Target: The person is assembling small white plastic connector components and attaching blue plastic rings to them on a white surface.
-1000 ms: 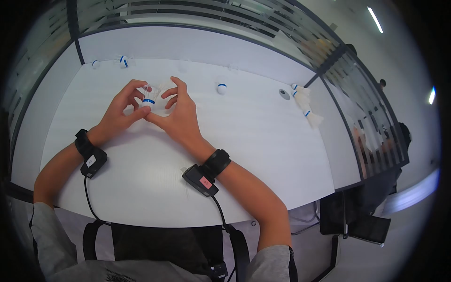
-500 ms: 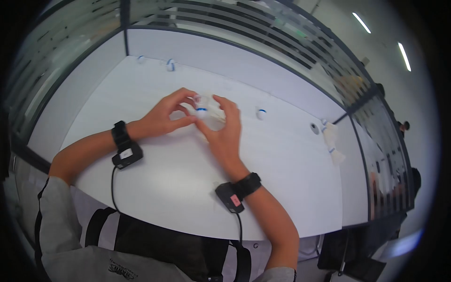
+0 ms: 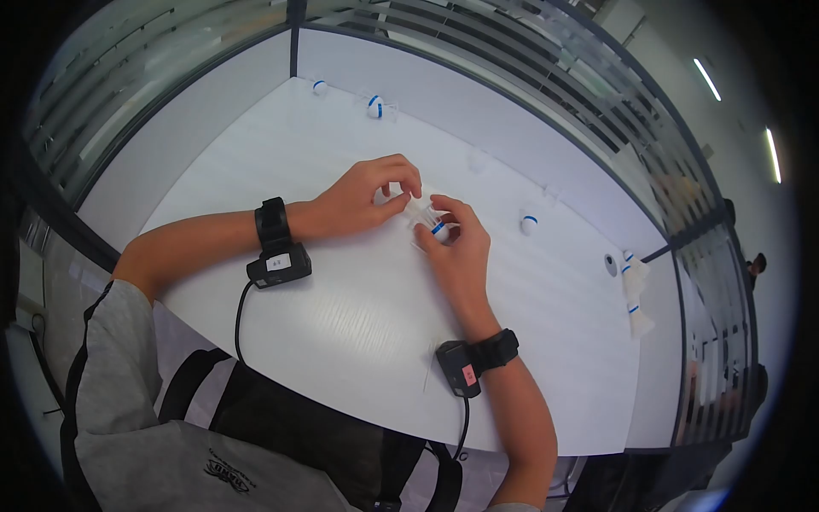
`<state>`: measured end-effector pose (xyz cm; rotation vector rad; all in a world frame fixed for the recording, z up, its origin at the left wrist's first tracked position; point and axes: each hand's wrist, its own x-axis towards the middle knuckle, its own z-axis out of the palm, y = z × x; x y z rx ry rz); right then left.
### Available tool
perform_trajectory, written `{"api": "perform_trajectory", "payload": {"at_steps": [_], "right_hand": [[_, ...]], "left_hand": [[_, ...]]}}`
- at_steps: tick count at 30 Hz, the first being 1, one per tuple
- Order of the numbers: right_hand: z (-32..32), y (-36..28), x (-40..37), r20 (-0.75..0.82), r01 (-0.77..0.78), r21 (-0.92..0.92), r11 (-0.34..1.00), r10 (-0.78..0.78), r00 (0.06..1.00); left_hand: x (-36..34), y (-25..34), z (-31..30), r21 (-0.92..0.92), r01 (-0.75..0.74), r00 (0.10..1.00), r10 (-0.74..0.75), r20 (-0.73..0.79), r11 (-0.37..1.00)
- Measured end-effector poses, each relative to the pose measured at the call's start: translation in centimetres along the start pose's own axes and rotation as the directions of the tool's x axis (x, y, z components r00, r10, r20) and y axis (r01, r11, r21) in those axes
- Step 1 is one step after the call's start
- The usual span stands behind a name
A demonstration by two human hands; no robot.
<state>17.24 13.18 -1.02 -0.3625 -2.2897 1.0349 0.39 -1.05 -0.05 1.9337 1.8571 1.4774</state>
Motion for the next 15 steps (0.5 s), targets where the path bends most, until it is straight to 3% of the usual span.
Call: {"api": "perform_trajectory", "payload": {"at_steps": [6,15], "right_hand": [[0.0,0.2,0.3,-0.065,0.002,0.058,0.998,0.002,0.998],[-0.1,-0.1,0.2,-0.140,0.081,0.180,0.980,-0.056,0.989]], "left_hand": [[-0.1,-1.3,0.8,0.177,-0.073,0.987,0.096,-0.126,0.981],[0.0,-0.7,0.6,-0.058,0.208,0.972,-0.213,-0.102,0.976]]}}
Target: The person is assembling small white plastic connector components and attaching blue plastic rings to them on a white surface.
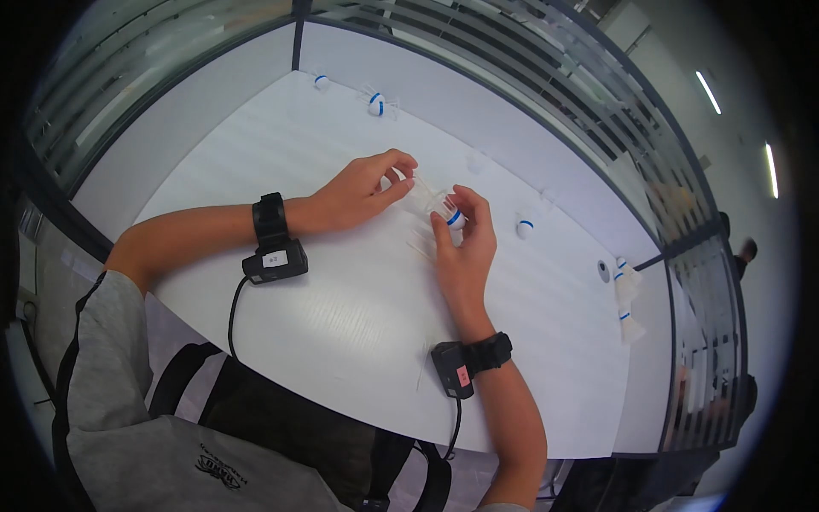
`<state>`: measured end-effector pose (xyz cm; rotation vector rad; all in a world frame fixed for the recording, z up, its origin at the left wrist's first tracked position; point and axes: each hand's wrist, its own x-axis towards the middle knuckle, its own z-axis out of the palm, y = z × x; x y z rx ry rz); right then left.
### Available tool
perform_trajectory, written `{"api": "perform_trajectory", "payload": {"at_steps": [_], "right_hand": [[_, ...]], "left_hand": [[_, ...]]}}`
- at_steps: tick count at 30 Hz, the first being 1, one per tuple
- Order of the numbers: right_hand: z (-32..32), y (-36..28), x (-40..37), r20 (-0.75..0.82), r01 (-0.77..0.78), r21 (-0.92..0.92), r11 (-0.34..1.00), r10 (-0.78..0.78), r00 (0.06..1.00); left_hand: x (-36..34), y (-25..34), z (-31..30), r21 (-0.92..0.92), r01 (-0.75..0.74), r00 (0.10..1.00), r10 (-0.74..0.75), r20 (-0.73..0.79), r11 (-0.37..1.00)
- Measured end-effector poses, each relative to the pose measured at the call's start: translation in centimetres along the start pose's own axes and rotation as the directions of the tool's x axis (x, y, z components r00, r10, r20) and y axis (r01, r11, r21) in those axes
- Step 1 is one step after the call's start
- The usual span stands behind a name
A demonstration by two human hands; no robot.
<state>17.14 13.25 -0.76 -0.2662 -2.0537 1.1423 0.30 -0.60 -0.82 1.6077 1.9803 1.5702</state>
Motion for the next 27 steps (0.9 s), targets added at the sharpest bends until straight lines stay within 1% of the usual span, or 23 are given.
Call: {"api": "perform_trajectory", "payload": {"at_steps": [3,6,9,12,15,16,19,24,25,26,27], "right_hand": [[0.0,-0.1,0.0,0.027,0.002,0.045,0.999,-0.003,1.000],[0.1,-0.4,0.0,0.039,-0.034,0.093,0.995,0.030,0.999],[0.3,0.1,0.0,0.079,-0.044,0.184,0.982,0.030,0.996],[0.3,-0.1,0.0,0.154,-0.112,0.204,0.973,0.082,0.985],[0.5,-1.1,-0.1,0.222,-0.139,0.186,0.973,0.096,0.970],[0.5,-1.2,-0.1,0.245,-0.167,0.193,0.967,0.118,0.962],[0.5,-1.4,-0.1,0.285,-0.186,0.183,0.965,0.129,0.950],[0.4,-1.4,-0.2,0.267,-0.147,0.175,0.974,0.096,0.959],[0.5,-1.1,-0.2,0.260,-0.135,0.182,0.974,0.085,0.962],[0.5,-1.1,-0.2,0.267,-0.166,0.210,0.964,0.107,0.958],[0.7,-0.7,-0.2,0.262,-0.136,0.211,0.968,0.078,0.962]], "left_hand": [[0.0,0.2,-0.2,0.012,-0.037,0.999,0.036,0.022,0.999],[-0.1,0.5,-0.6,-0.028,-0.064,0.998,0.065,0.019,0.998],[-0.1,0.6,-0.7,-0.014,-0.089,0.996,0.090,0.021,0.996],[-0.1,0.7,-0.5,-0.046,-0.156,0.988,0.156,-0.024,0.987],[-0.2,0.8,-0.5,-0.075,-0.152,0.988,0.150,-0.024,0.986],[-0.2,0.8,-0.6,-0.063,-0.162,0.987,0.161,-0.016,0.985],[-0.2,1.0,-0.7,-0.044,-0.152,0.988,0.153,0.016,0.987],[-0.1,0.8,-0.8,-0.025,-0.136,0.990,0.137,0.045,0.990],[0.1,0.7,-0.3,-0.011,-0.242,0.970,0.241,-0.019,0.970],[0.0,0.5,-0.2,-0.008,-0.250,0.968,0.250,-0.025,0.968],[0.0,0.5,-0.3,0.004,-0.242,0.970,0.242,-0.020,0.970]]}}
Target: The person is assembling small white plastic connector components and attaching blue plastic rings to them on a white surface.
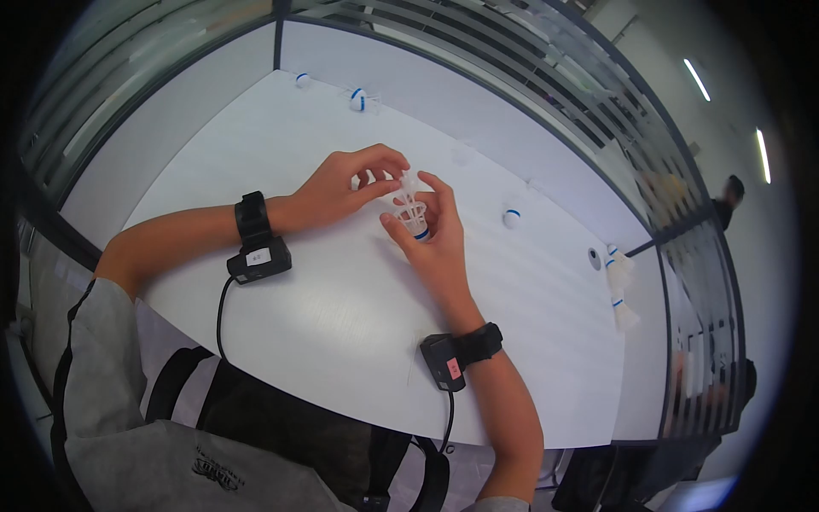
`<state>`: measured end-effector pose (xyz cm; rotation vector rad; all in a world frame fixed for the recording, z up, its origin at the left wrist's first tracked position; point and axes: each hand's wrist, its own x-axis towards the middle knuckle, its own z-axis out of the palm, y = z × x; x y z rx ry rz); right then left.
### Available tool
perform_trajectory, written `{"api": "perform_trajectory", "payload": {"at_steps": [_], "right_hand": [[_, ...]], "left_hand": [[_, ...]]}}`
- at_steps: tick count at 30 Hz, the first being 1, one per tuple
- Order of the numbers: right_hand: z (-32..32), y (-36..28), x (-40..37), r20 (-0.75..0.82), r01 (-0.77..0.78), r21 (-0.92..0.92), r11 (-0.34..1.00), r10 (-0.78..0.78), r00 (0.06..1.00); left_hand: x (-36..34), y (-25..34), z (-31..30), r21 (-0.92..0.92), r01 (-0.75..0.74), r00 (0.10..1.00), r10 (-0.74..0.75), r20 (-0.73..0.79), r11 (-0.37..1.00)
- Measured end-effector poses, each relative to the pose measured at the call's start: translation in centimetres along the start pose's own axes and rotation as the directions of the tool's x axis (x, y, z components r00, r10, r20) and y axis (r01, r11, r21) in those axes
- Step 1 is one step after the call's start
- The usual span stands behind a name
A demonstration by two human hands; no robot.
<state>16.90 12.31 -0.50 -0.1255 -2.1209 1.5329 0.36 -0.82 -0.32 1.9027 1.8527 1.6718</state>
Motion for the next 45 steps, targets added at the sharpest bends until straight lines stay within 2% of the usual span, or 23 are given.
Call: {"api": "perform_trajectory", "payload": {"at_steps": [1,4,8,11,15,18,19,21,22,25,26,29,32,35,36,39,43,44,45], "right_hand": [[-0.1,0.3,0.1,-0.003,0.028,-0.010,1.000,-0.028,1.000],[-0.5,0.4,0.0,0.026,-0.004,-0.017,1.000,0.004,1.000],[-0.5,0.5,0.0,0.067,0.045,-0.083,0.996,-0.039,0.997],[-0.5,-0.3,-0.1,0.095,0.026,-0.185,0.982,-0.008,0.995],[-0.3,0.0,-0.1,0.049,0.043,-0.161,0.986,-0.036,0.998],[-0.5,-0.2,-0.1,-0.018,0.075,-0.334,0.940,-0.085,0.996],[-0.4,-0.1,-0.1,-0.039,0.085,-0.378,0.922,-0.108,0.993],[-0.5,0.2,-0.1,-0.057,0.003,-0.341,0.940,-0.024,0.998],[-0.5,0.3,0.1,-0.066,-0.037,-0.322,0.946,0.016,0.998],[-0.5,0.8,0.1,-0.143,-0.067,-0.251,0.966,0.031,0.989],[-0.3,1.0,0.1,-0.195,-0.018,-0.202,0.979,-0.022,0.980],[-0.5,0.4,0.1,-0.297,-0.064,-0.182,0.981,0.007,0.955],[-0.5,0.4,0.2,-0.323,-0.070,-0.139,0.988,0.021,0.946],[-0.6,0.0,0.1,-0.325,-0.064,-0.101,0.993,0.028,0.945],[-0.6,0.1,0.1,-0.334,-0.045,-0.099,0.994,0.009,0.943],[-0.6,-0.1,0.2,-0.328,0.007,-0.091,0.996,-0.036,0.944],[-0.5,-0.7,0.0,-0.318,-0.039,-0.053,0.998,0.020,0.948],[-0.6,-0.3,0.0,-0.317,-0.024,-0.069,0.997,0.001,0.949],[-0.6,-0.4,0.1,-0.309,-0.026,-0.067,0.997,0.004,0.951]], "left_hand": [[0.1,0.0,0.0,0.008,0.006,1.000,-0.006,0.008,1.000],[0.1,0.9,-0.2,-0.022,0.202,0.976,-0.199,0.087,0.979],[0.1,0.7,-0.4,-0.033,0.146,0.980,-0.140,0.142,0.989],[0.1,0.3,-0.4,-0.001,0.117,0.981,-0.116,0.153,0.993],[0.0,0.1,-0.1,-0.011,0.035,0.999,-0.035,0.019,0.999],[0.1,0.2,-0.4,-0.067,0.233,0.969,-0.238,-0.071,0.970],[0.1,0.1,-0.3,-0.099,0.251,0.960,-0.260,-0.102,0.963],[0.2,-0.2,-0.2,-0.161,0.286,0.936,-0.312,-0.162,0.945],[0.2,-0.2,-0.4,-0.185,0.359,0.921,-0.379,-0.088,0.915],[0.2,0.0,0.1,-0.337,0.320,0.934,-0.354,-0.043,0.885],[0.2,0.0,-0.1,-0.354,0.324,0.938,-0.347,-0.002,0.877],[0.2,-0.3,0.2,-0.418,0.338,0.922,-0.385,-0.032,0.844],[0.1,-0.2,0.2,-0.226,0.349,0.935,-0.354,0.021,0.910],[0.2,-0.3,-0.2,-0.022,0.273,0.944,-0.263,0.199,0.962],[0.2,0.3,-0.4,-0.031,0.320,0.913,-0.300,0.276,0.947],[0.1,0.9,-0.4,-0.049,0.054,0.915,-0.030,0.403,0.997],[-0.5,1.5,-0.1,-0.049,-0.241,0.807,0.228,0.545,0.969],[-0.4,1.6,-0.3,-0.050,-0.220,0.752,0.202,0.627,0.974],[-0.4,1.7,-0.3,-0.032,-0.264,0.733,0.222,0.643,0.964]]}}
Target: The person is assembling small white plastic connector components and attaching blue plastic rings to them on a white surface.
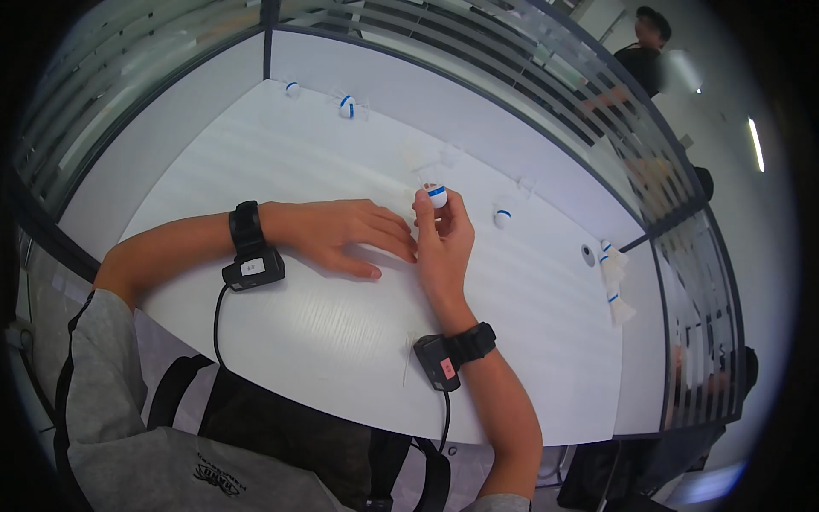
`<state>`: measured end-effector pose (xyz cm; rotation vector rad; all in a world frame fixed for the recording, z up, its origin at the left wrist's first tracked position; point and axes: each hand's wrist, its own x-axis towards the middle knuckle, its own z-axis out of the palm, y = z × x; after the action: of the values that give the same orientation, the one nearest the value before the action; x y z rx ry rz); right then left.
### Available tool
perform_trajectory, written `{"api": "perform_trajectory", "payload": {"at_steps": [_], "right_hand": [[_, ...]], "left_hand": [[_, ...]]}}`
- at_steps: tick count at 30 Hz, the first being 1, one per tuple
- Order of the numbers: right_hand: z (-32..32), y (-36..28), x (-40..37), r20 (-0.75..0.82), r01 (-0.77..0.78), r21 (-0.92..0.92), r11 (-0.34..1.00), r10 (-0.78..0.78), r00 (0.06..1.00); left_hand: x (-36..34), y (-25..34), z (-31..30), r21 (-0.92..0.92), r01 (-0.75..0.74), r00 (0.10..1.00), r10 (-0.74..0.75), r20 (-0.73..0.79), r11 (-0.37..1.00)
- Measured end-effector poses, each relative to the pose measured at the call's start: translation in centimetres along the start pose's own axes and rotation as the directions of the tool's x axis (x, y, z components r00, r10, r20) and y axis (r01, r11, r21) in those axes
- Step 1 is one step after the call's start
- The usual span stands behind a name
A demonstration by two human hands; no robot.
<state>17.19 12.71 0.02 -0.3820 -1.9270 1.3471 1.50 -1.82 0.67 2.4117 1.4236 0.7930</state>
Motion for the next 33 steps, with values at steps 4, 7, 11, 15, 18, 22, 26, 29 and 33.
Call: {"api": "perform_trajectory", "payload": {"at_steps": [4,7,11,15,18,22,26,29,33], "right_hand": [[0.1,-0.1,0.0,0.038,-0.009,0.008,1.000,0.009,0.999],[0.1,-0.2,-0.1,0.060,-0.023,-0.010,1.000,0.024,0.998],[0.1,-0.1,-0.1,0.046,-0.014,0.004,1.000,0.014,0.999],[0.1,0.0,0.0,0.056,-0.004,0.023,1.000,0.002,0.998],[0.1,-0.4,-0.1,0.061,-0.019,0.013,1.000,0.018,0.998],[0.1,-0.1,-0.1,0.066,-0.007,0.038,0.999,0.004,0.998],[0.2,-0.1,-0.1,0.037,-0.026,0.016,1.000,0.026,0.999],[0.2,-0.3,-0.1,0.043,-0.021,0.008,1.000,0.020,0.999],[0.2,-0.2,0.1,0.039,-0.031,-0.003,1.000,0.032,0.999]], "left_hand": [[0.1,0.4,-0.1,0.107,-0.055,0.993,0.044,0.108,0.993],[0.1,0.4,0.0,0.161,-0.095,0.989,0.075,0.124,0.982],[0.2,-0.3,0.4,0.019,-0.003,1.000,0.003,0.025,1.000],[0.2,-0.6,0.1,-0.088,0.062,0.989,-0.072,-0.125,0.994],[0.2,-0.9,0.3,-0.107,0.126,0.970,-0.145,-0.193,0.986],[0.2,-1.0,0.4,0.097,0.136,0.940,-0.098,-0.327,0.986],[0.2,-0.9,0.4,0.099,0.190,0.883,-0.126,-0.453,0.977],[0.1,-1.1,0.4,0.117,0.189,0.863,-0.108,-0.493,0.975],[-0.1,-1.3,0.2,0.098,0.225,0.847,-0.145,-0.511,0.970]]}}
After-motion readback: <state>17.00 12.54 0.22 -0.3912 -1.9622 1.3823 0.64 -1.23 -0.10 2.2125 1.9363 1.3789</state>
